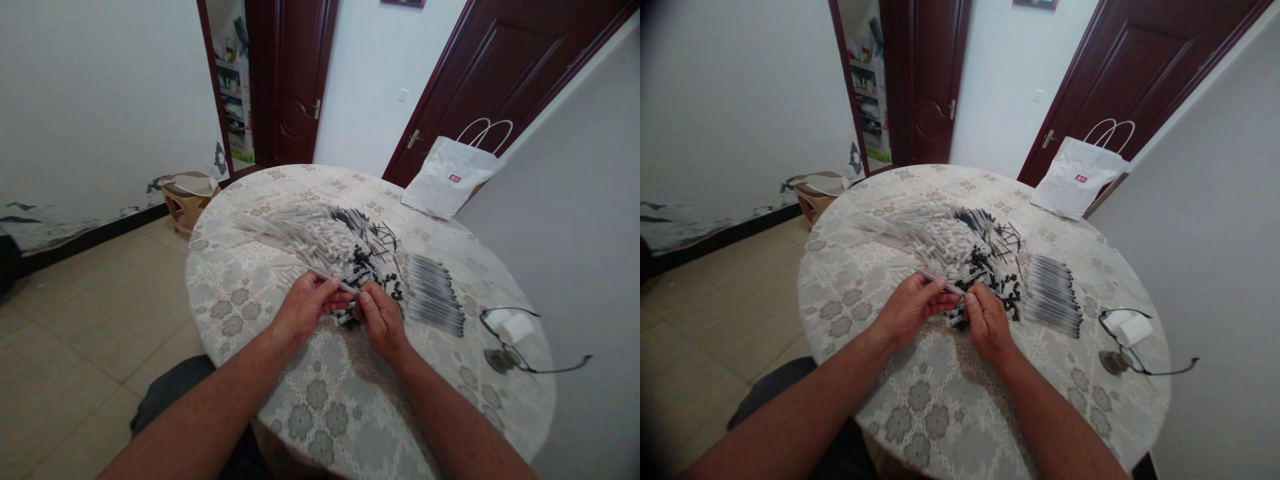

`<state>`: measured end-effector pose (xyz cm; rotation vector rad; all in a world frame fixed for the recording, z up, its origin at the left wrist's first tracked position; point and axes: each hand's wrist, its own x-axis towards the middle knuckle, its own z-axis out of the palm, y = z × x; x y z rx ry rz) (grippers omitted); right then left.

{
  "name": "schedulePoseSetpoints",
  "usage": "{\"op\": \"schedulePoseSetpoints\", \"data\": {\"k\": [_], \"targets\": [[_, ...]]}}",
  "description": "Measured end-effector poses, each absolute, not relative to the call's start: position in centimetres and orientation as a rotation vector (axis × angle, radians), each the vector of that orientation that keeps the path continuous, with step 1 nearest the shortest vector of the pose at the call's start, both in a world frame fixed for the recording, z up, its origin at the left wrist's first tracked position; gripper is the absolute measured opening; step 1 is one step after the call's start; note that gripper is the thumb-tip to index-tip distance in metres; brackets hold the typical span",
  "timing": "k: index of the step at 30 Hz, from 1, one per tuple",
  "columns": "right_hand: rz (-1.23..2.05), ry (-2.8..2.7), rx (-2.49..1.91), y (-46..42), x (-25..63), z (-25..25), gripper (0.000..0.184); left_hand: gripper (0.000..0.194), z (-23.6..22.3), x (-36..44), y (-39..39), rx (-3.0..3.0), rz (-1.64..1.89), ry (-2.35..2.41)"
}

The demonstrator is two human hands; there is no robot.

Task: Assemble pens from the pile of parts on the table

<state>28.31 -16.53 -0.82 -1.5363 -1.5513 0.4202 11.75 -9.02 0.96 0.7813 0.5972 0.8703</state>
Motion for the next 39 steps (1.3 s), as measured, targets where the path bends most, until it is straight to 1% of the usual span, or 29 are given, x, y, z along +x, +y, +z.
{"op": "schedulePoseSetpoints", "data": {"k": [4, 9, 15, 16, 19, 24, 26, 29, 31, 33, 39], "targets": [[0.481, -1.531, -1.521, -16.4, 28.5, -1.1, 0.039, 0.027, 0.7, 11.8, -9.0, 0.793, 0.877, 0.592], [0.423, -1.583, -1.567, -16.4, 28.8, -1.1, 0.032, 0.027, 0.4, 12.0, -8.9, 0.814, 0.901, 0.62], [0.526, -1.579, -1.519, -16.4, 28.7, -0.9, 0.043, 0.027, 0.8, 11.2, -8.4, 0.888, 0.836, 0.598], [0.537, -1.565, -1.507, -16.4, 28.6, -0.9, 0.041, 0.026, 0.9, 11.0, -8.3, 0.92, 0.82, 0.596], [0.513, -1.531, -1.486, -16.3, 28.5, -0.9, 0.024, 0.025, 1.2, 10.5, -8.0, 1.042, 0.786, 0.616], [0.405, -1.559, -1.527, -16.4, 28.6, -0.6, 0.021, 0.022, 2.0, 8.5, -6.2, 1.44, 0.664, 0.678], [0.374, -1.479, -1.56, -16.3, 28.8, -0.6, 0.022, 0.018, 2.2, 6.7, -4.7, 1.656, 0.741, 0.783], [0.387, -1.339, -1.589, -16.2, 29.3, -0.8, 0.026, 0.011, 1.9, 3.8, -2.3, 1.899, 0.932, 1.168], [0.398, -1.303, -1.594, -16.0, 29.6, -1.0, 0.028, 0.01, 1.4, 2.6, -1.1, 2.084, 0.869, 1.333], [0.371, -1.318, -1.605, -15.9, 29.8, -1.1, 0.028, 0.014, 0.7, 2.2, -0.4, 2.181, 0.766, 1.427], [0.288, -1.433, -1.644, -16.0, 29.9, -1.2, 0.026, 0.024, -0.8, 4.1, -0.4, 2.396, 0.472, 1.507]]}}
